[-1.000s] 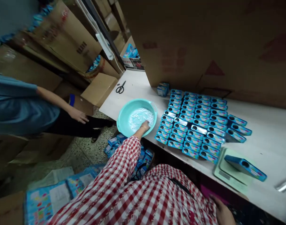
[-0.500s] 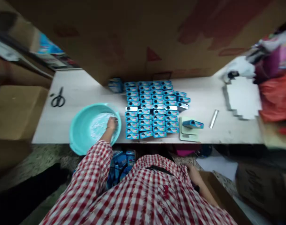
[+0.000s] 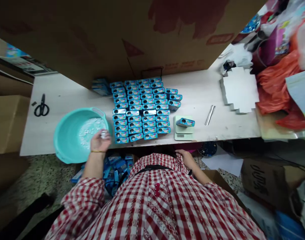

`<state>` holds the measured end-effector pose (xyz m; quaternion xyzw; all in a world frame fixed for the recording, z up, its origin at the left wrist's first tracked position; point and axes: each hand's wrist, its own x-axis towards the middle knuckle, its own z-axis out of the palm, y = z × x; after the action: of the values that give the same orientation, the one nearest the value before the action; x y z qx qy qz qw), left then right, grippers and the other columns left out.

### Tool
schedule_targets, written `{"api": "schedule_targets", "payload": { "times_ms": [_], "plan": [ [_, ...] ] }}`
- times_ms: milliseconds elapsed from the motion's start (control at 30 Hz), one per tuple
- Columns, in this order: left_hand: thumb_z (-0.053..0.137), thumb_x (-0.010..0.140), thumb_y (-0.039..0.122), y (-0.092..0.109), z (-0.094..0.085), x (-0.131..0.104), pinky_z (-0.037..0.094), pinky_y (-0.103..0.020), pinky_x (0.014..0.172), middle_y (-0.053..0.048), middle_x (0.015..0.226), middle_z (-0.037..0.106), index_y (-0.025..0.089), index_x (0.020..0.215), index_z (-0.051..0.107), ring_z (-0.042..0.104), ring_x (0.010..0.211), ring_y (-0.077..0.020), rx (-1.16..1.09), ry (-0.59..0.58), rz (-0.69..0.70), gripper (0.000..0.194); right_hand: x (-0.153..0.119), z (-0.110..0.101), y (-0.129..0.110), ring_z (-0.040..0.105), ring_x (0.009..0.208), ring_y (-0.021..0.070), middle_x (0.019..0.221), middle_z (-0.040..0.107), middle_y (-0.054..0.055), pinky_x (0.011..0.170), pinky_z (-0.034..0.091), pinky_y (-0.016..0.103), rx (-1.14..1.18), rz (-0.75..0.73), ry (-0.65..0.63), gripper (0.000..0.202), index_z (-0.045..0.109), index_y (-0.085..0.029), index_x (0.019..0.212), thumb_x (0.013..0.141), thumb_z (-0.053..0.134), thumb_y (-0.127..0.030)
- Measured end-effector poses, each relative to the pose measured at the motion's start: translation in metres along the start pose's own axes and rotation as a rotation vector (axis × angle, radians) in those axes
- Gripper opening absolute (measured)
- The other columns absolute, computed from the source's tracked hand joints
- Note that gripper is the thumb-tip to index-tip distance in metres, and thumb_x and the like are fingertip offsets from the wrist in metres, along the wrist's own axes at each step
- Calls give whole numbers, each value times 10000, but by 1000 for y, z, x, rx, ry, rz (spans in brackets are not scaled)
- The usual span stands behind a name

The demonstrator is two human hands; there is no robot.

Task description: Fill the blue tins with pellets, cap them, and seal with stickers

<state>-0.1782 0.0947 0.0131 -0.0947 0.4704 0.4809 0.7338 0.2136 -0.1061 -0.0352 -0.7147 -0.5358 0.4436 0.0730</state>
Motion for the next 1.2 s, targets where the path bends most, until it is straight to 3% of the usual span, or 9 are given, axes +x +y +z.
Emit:
{"api": "schedule_targets", "payload": {
  "times_ms": [100,200,267,367,567,767,933,1067,1200],
  "plan": [
    [374,861,120,-85,44,-17,444,-141,472,-41,660,576,117,719,547,526,532,-56,49,-79,-143,225,6,-25,-46,619,893,152,958,668,68,820,488,299,126,-337,186,242,646,-186,1007,871,453,-241],
    [412,838,109,-164,68,-25,512,-211,620,-75,721,627,105,697,580,622,700,-119,82,-67,-287,219,9,-40,-92,573,927,156,962,640,71,839,479,306,37,-676,244,242,611,-178,1049,891,437,-235],
    [410,848,135,-201,72,-28,507,-214,614,-82,749,645,95,728,605,627,680,-119,111,-90,-423,233,11,-42,-107,544,956,186,998,623,91,836,475,336,-151,-785,211,247,599,-155,1063,888,433,-211],
    [384,870,149,-231,73,-32,483,-179,577,-63,702,644,74,796,630,603,592,-85,113,-86,-535,267,16,-39,-104,525,918,225,1024,601,134,768,485,358,-426,-739,134,253,592,-101,1065,855,465,-165],
    [391,858,108,-252,95,-32,478,-188,583,-49,678,646,70,869,647,582,555,-77,143,-109,-453,259,32,-51,-68,513,874,220,974,601,139,779,476,355,-517,-730,111,232,608,-106,1023,846,459,-127],
    [432,847,101,-266,140,-18,497,-229,666,-72,698,644,69,801,627,611,636,-108,105,-141,-335,204,68,-95,-49,561,871,188,922,631,104,787,485,319,-153,-800,303,205,635,-136,972,836,484,-164],
    [453,816,43,-277,168,-9,491,-297,810,-77,706,642,74,778,599,631,685,-126,95,-131,-203,155,93,-122,-38,590,745,140,840,645,45,664,489,255,96,-623,338,182,670,-186,892,790,519,-172],
    [477,802,35,-276,175,-1,472,-336,883,-110,746,655,63,813,593,650,797,-165,131,-63,-150,120,106,-128,-31,576,671,135,812,645,44,626,477,255,79,-454,401,171,681,-185,861,777,534,-214],
    [482,808,49,-268,169,1,469,-334,906,-118,768,660,64,832,599,646,884,-184,121,-10,-115,121,112,-128,-30,584,779,172,879,645,68,703,471,291,-134,-452,387,211,677,-195,916,803,499,-211]
  ]
}}
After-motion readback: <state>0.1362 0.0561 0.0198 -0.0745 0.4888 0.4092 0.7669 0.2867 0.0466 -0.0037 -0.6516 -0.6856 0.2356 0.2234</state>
